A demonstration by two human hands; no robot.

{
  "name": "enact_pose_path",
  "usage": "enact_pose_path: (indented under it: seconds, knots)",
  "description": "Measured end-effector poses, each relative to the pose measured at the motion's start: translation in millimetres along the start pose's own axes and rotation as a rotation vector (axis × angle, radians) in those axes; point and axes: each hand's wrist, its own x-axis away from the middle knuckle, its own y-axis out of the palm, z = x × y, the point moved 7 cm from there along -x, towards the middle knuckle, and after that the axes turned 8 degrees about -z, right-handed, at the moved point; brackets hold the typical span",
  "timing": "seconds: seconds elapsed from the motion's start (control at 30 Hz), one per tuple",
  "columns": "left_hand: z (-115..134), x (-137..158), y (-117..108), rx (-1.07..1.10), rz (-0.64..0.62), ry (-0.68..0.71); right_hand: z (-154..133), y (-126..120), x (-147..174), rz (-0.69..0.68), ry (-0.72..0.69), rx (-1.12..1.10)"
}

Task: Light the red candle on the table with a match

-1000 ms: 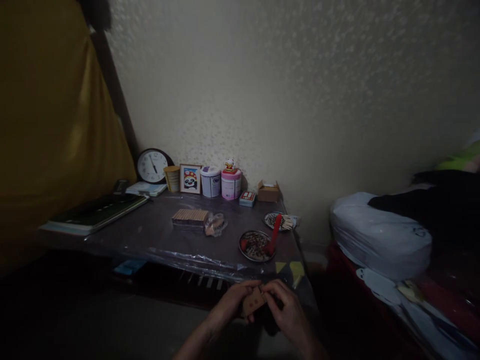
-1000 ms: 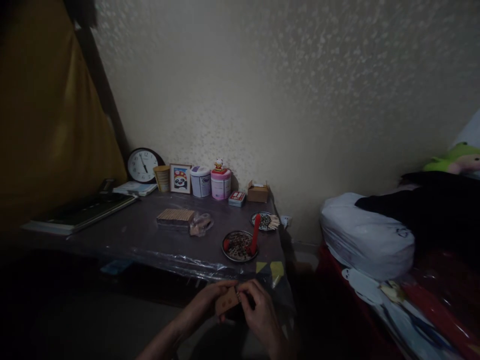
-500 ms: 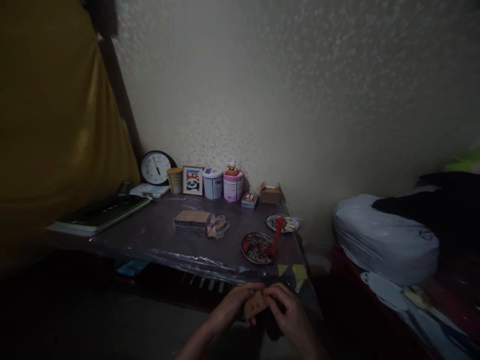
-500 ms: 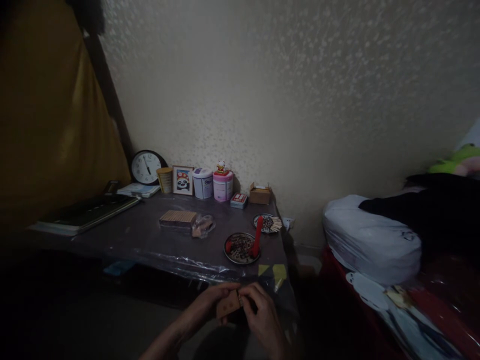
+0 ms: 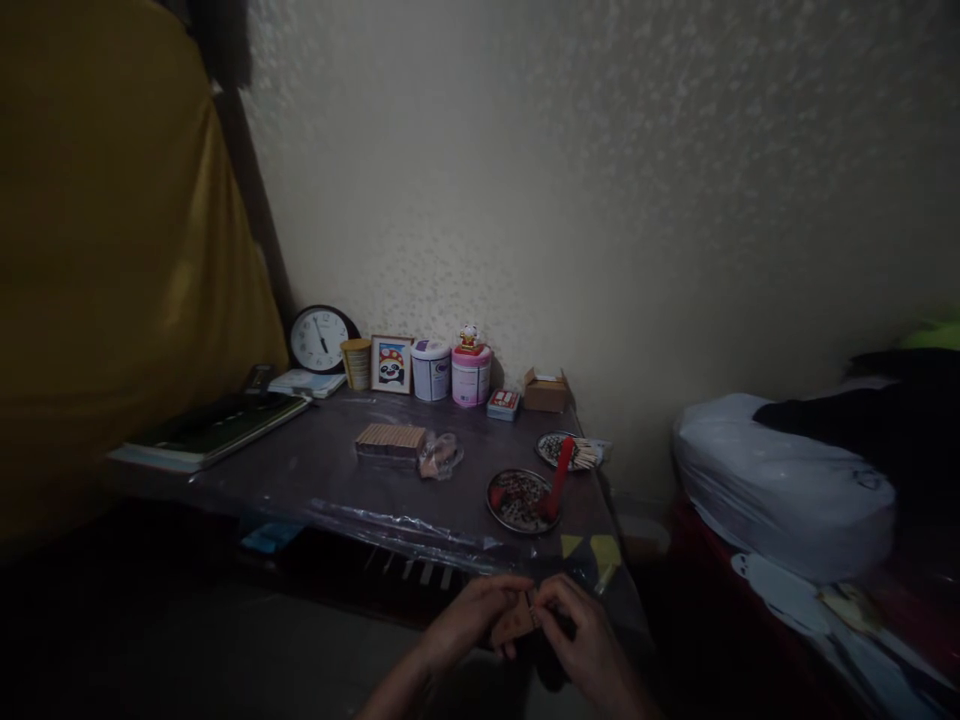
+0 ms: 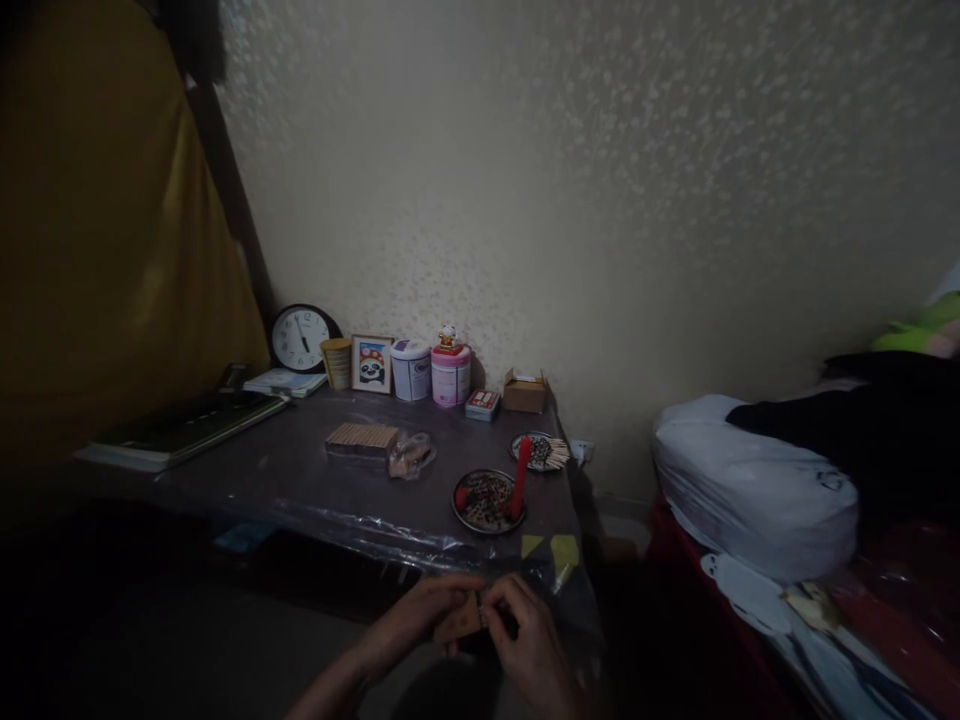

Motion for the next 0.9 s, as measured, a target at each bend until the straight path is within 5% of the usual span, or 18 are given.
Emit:
enact_pose_path:
  seconds: [0.9]
  knots:
    - [-0.2,4.1,5.7,-0.190,-0.003,0.017,11.0,7.6,0.0,-0.096,0.053,-0.002]
